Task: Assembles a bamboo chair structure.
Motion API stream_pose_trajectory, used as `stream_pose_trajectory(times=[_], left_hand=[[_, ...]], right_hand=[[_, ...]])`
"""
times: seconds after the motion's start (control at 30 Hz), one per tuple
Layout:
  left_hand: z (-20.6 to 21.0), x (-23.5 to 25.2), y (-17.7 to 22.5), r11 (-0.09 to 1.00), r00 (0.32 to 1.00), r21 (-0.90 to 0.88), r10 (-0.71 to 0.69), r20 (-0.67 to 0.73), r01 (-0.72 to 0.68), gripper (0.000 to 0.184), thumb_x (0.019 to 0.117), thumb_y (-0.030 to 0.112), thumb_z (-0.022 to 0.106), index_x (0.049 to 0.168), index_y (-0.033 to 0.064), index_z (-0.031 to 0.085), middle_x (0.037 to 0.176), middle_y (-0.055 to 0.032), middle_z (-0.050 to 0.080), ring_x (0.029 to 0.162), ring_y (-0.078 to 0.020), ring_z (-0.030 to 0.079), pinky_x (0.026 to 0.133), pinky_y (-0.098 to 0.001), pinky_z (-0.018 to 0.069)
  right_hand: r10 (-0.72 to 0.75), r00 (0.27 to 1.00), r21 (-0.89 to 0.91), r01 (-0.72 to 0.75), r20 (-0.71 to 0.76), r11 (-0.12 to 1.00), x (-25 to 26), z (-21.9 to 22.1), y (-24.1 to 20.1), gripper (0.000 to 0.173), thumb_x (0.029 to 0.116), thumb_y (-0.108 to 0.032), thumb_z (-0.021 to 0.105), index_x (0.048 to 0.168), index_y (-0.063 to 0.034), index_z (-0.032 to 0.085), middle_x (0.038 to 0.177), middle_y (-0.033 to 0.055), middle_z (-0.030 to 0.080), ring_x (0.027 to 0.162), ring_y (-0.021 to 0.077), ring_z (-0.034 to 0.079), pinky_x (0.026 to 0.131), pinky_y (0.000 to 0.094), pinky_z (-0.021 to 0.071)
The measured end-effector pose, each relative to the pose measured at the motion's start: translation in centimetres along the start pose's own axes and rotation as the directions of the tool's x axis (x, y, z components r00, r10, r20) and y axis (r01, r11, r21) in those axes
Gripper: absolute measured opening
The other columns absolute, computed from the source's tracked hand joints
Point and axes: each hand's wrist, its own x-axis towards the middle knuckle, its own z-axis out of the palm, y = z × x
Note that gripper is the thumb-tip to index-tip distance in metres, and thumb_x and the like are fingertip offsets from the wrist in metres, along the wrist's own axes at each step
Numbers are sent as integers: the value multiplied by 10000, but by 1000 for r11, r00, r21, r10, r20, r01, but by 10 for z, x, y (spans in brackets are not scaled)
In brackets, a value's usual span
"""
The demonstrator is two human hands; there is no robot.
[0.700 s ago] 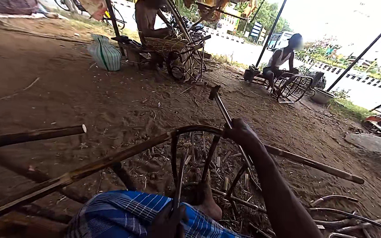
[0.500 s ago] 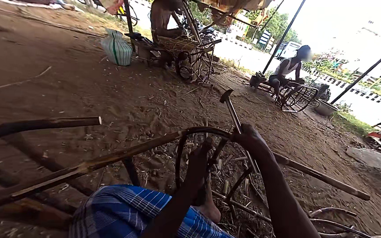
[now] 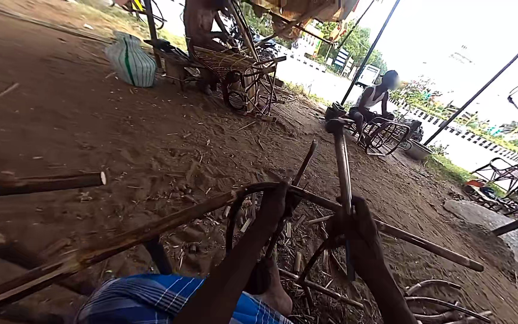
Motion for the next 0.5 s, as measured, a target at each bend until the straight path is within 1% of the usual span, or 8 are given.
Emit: stream_pose_trajectory(times=[0.07,0.17,0.23,0.3,0.37,0.43,0.47,0.5], left_hand=[[-2,2,-4,1000,1000,23,13,0,-13,476,1054,526,503,994,78,655,583,-72,545,379,-138,453,356,-285,424],[1,3,-2,999,1000,32,9,-5,-9,480,1052,521,512,955,74,659,558,-71,529,366,-136,442,345,-287,416],[1,3,-2,999,1000,37,15,-11,-15,477,1054,514,513,942,74,657,556,-69,524,365,-138,437,346,-286,411],[1,0,-2,999,1000,41,14,-14,-13,473,1055,514,510,950,77,659,567,-68,530,372,-136,440,350,-282,409],[1,-2,-2,999,1000,37,20,-15,-20,458,1055,505,516,970,78,661,589,-73,544,383,-142,452,358,-286,419],[0,2,0,999,999,29,36,-15,-35,453,1058,493,520,960,75,664,601,-78,557,391,-145,463,368,-287,430],[-1,3,-2,999,999,26,34,-14,-33,454,1057,490,522,966,71,670,605,-82,556,395,-147,458,370,-289,424],[-2,1,-3,999,1000,38,22,-10,-22,463,1056,502,517,952,75,661,591,-79,548,387,-146,454,365,-288,421]], right_hand=[[95,995,179,-101,42,979,-43,-6,14,344,1054,-452,477,1275,-200,556,613,-2,456,423,147,438,383,327,428],[218,968,361,-250,128,898,-74,-18,11,432,1081,-467,386,1117,-96,605,577,-61,386,395,56,331,341,235,320],[183,982,291,-189,47,938,-80,-13,14,548,1066,-591,357,990,-110,608,562,-61,383,394,64,335,344,248,325],[210,975,215,-220,65,952,-77,-16,10,564,1047,-635,355,886,-143,577,563,-47,396,399,86,354,353,267,338],[200,977,216,-211,72,953,-75,-21,-3,526,1053,-608,368,882,-151,565,574,-53,392,407,74,349,358,254,334],[22,999,130,-16,-41,991,-76,-14,-6,550,1061,-622,337,899,-142,553,584,-56,396,421,67,360,366,260,344],[0,999,45,2,-44,999,-76,-11,0,551,1070,-606,319,894,-138,552,583,-46,407,426,79,383,373,277,365],[93,996,-40,-93,6,995,-75,-10,7,554,1071,-599,323,872,-143,567,584,-34,439,440,100,424,397,301,398]])
